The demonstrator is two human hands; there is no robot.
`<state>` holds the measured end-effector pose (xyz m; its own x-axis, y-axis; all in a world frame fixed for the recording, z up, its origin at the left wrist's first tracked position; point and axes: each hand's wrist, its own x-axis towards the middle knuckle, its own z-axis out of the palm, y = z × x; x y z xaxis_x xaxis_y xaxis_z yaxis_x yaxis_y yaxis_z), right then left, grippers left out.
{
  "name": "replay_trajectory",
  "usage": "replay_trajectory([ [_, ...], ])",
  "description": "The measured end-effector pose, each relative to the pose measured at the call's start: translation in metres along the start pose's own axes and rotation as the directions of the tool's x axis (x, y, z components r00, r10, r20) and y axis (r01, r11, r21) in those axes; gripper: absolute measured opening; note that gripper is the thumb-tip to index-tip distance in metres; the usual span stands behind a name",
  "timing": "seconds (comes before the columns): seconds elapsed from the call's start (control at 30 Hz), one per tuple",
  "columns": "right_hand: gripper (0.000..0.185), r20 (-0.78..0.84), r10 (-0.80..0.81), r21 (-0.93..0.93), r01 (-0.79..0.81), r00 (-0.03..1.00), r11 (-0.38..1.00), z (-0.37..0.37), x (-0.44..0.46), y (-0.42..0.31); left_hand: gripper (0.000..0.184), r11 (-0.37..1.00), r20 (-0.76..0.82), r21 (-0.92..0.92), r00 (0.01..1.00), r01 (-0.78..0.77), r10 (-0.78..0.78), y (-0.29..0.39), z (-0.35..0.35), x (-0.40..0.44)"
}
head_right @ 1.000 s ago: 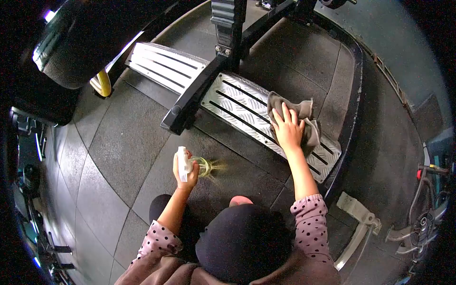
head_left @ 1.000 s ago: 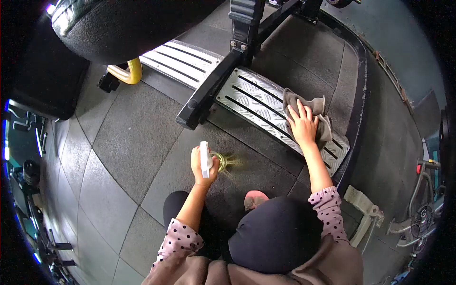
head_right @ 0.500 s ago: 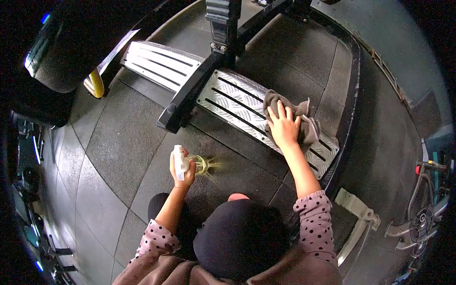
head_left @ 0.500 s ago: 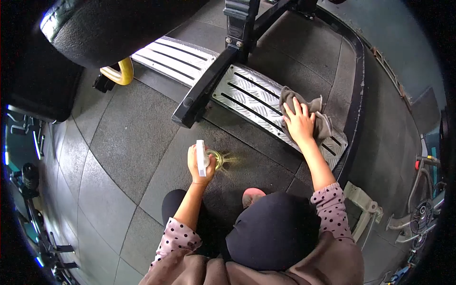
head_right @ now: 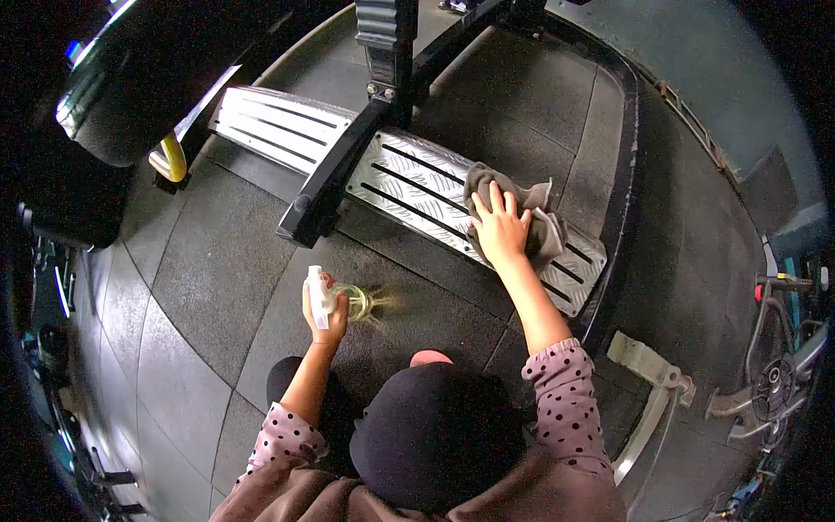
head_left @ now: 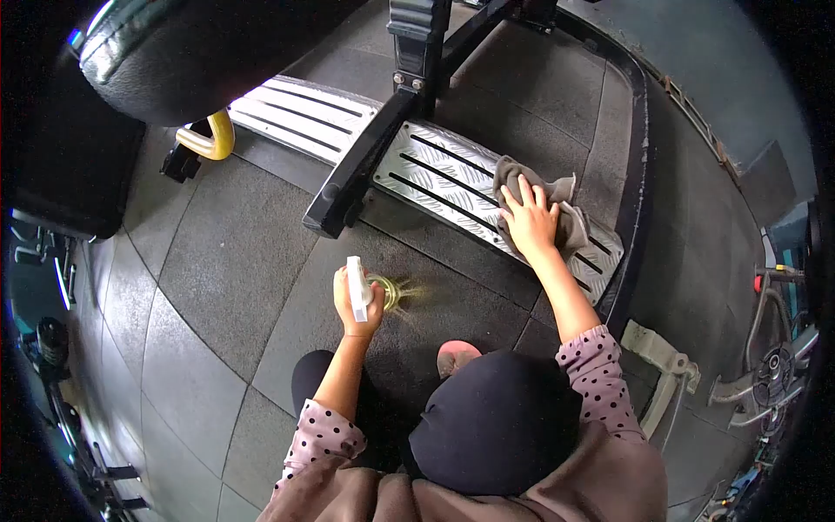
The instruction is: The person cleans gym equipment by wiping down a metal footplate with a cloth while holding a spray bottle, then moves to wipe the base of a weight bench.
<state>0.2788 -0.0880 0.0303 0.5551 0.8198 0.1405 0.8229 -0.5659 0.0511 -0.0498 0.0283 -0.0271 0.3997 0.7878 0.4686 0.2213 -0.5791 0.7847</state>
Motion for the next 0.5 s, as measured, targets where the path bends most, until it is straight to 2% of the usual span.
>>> replay_trajectory([
  [0.07, 0.05, 0.001, -0.002, -0.009, 0.002, 1.0, 1.0, 0.003, -0.01, 0.003, 0.036, 1.0, -0.006, -0.03, 1.0, 0.007, -0.007, 0.002, -0.001, 0.002],
  [0.17, 0.05, 0.012, 0.005, -0.045, -0.004, 1.0, 0.999, 0.007, -0.024, 0.005, 0.032, 0.995, -0.011, 0.089, 0.999, -0.039, 0.04, 0.01, -0.003, 0.006],
  [0.3, 0.048, -0.006, 0.013, -0.036, -0.013, 1.0, 0.999, 0.011, -0.007, 0.001, 0.029, 0.999, -0.047, 0.022, 0.998, -0.047, 0.048, 0.014, 0.0, 0.008],
  [0.5, 0.049, -0.011, 0.022, -0.028, -0.022, 1.0, 0.999, 0.007, -0.005, -0.001, 0.031, 1.0, -0.003, 0.005, 1.0, -0.017, 0.017, 0.009, -0.003, 0.006],
])
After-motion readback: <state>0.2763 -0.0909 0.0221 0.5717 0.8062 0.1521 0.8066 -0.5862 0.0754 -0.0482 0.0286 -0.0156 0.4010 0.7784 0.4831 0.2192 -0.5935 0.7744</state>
